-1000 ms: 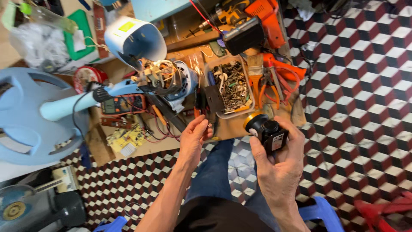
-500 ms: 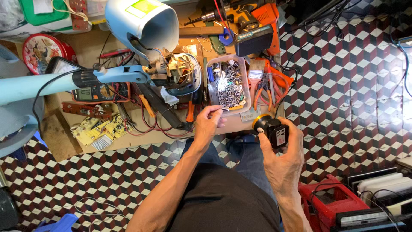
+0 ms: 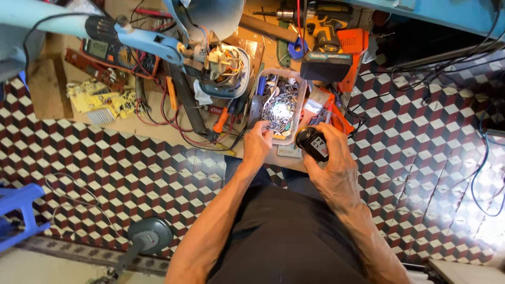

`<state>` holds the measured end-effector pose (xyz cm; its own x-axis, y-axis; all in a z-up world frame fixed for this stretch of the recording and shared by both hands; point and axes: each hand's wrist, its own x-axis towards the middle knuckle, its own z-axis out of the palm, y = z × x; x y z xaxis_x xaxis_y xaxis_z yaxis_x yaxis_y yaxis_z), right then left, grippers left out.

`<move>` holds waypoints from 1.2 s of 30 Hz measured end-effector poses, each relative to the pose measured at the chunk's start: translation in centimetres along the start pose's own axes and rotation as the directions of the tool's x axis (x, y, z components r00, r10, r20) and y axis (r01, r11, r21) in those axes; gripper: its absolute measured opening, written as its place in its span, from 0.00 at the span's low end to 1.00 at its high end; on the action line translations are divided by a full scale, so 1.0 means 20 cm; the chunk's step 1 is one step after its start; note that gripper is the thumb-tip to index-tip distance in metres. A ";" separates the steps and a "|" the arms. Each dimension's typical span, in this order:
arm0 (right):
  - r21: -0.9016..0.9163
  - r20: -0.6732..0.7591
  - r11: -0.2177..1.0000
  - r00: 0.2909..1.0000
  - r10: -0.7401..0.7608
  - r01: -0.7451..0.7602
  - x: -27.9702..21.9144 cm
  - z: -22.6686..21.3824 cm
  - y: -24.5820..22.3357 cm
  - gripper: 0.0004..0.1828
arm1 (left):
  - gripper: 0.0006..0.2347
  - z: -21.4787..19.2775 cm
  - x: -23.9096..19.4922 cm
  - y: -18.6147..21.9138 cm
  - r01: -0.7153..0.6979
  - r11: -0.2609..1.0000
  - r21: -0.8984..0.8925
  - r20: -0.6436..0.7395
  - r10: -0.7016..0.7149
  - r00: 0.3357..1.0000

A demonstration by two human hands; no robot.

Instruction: The person uses a flashlight to inspect a disassembled ceiling fan motor and a container of small parts on a workbench. They handle the motor housing and wires, then repeatedly pick up and examine small components from the container.

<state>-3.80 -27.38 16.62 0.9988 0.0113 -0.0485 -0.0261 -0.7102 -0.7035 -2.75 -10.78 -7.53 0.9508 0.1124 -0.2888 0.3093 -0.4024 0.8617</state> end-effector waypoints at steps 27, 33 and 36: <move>0.114 0.153 0.993 0.987 -0.054 0.037 0.16 -0.15 0.21 0.31 | 0.10 0.18 0.19 0.17 0.171 0.811 0.559 -0.117 -0.127 0.985; 0.099 0.155 0.995 0.987 -0.040 0.024 0.16 -0.14 0.25 0.32 | 0.09 0.17 0.16 0.12 0.130 0.839 0.529 -0.124 -0.075 0.990; 0.114 0.176 0.993 0.984 -0.018 -0.002 0.17 -0.15 0.26 0.33 | 0.08 0.16 0.15 0.12 0.112 0.854 0.509 -0.109 -0.065 0.992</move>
<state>-0.51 -33.13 14.96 0.9759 0.1480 -0.1602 -0.0331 -0.6255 -0.7795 0.82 -14.39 -7.67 0.9250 0.2366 -0.2973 0.3606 -0.7932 0.4907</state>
